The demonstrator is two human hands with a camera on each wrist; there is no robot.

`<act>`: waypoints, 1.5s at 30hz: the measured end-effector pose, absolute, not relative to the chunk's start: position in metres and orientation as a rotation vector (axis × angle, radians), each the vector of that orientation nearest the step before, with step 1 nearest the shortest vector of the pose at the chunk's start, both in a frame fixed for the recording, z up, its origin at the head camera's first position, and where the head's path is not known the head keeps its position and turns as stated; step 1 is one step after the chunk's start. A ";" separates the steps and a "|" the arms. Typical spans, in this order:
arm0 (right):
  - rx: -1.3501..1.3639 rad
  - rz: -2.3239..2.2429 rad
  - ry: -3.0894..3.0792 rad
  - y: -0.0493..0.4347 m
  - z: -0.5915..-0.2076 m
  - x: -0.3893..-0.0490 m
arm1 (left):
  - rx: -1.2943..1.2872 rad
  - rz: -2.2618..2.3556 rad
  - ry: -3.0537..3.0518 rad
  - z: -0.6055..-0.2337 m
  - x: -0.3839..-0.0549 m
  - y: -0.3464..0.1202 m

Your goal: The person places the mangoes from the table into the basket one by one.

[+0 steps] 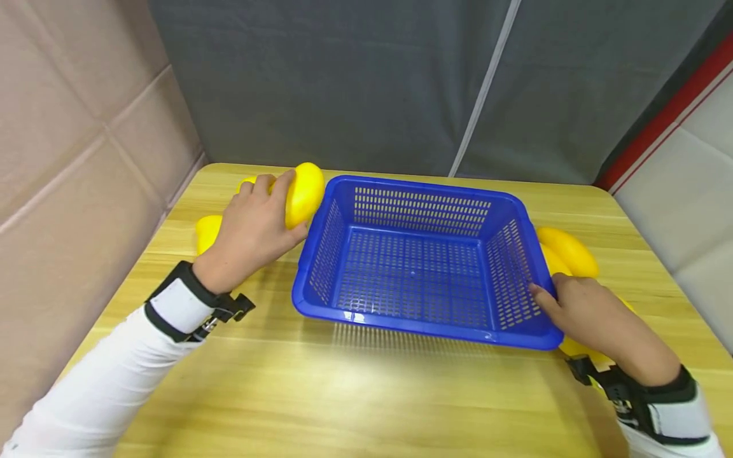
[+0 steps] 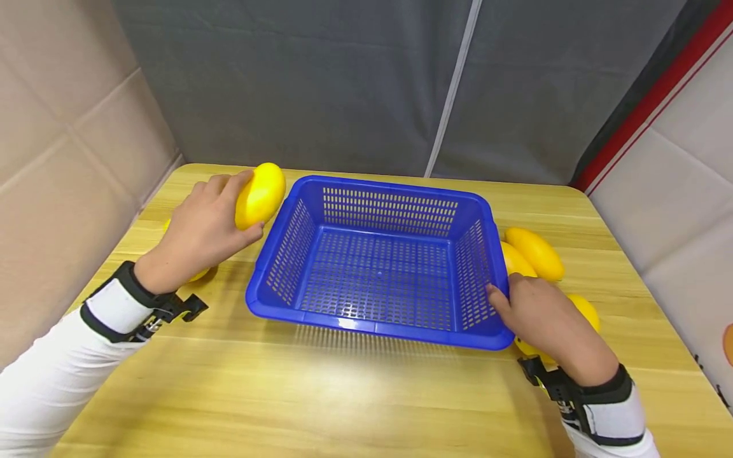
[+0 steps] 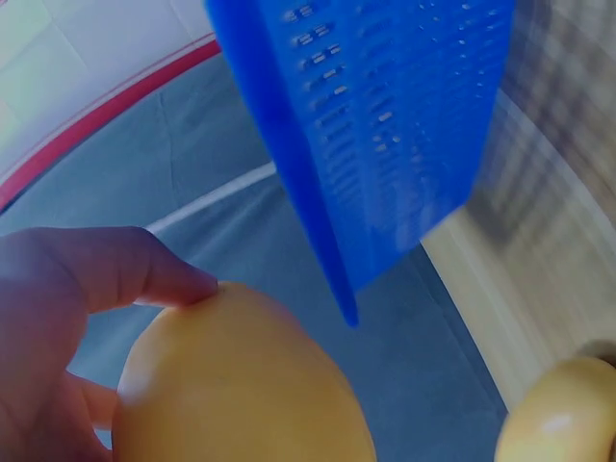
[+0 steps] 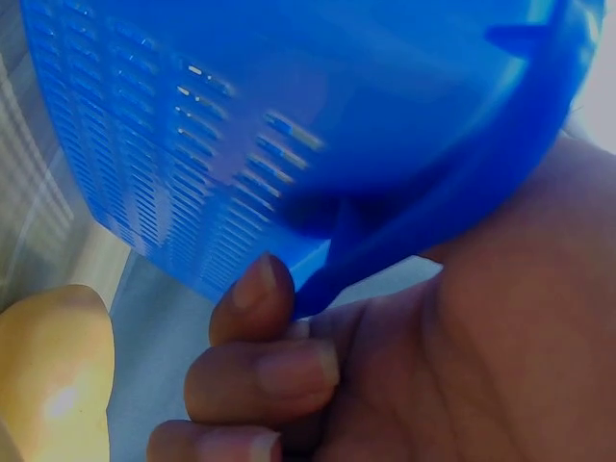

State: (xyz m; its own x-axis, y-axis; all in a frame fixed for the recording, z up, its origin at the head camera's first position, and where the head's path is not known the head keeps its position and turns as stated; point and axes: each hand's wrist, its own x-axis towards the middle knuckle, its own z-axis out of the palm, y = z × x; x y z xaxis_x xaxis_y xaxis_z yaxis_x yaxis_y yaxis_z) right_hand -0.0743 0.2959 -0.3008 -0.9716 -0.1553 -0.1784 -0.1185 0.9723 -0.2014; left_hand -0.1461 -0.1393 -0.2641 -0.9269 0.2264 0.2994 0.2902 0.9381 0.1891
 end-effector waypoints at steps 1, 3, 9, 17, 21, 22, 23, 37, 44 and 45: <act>-0.200 -0.283 2.922 0.296 -0.301 -0.075 | -0.400 -0.323 -2.824 -0.263 -0.148 -0.135; -0.198 -0.284 2.920 0.296 -0.301 -0.075 | -0.433 -0.306 -2.827 -0.261 -0.153 -0.128; -0.179 -0.300 2.903 0.294 -0.301 -0.075 | -0.521 -0.304 -2.828 -0.258 -0.161 -0.112; -0.131 -0.352 2.847 0.291 -0.299 -0.071 | -0.691 -0.304 -2.780 -0.255 -0.170 -0.101; -0.114 -0.371 2.837 0.292 -0.299 -0.073 | -0.781 -0.330 -2.794 -0.253 -0.179 -0.099; -0.111 -0.374 2.838 0.293 -0.298 -0.073 | -0.812 -0.348 -2.805 -0.252 -0.182 -0.099; -0.108 -0.373 2.840 0.293 -0.298 -0.074 | -0.846 -0.367 -2.821 -0.252 -0.186 -0.098; -0.084 -0.373 2.826 0.296 -0.298 -0.078 | -1.290 -0.356 -2.856 -0.246 -0.217 -0.075; -0.059 -0.369 2.814 0.298 -0.299 -0.077 | -1.478 -0.301 -2.866 -0.248 -0.224 -0.055; -0.058 -0.367 2.814 0.298 -0.299 -0.077 | -1.497 -0.291 -2.863 -0.248 -0.225 -0.052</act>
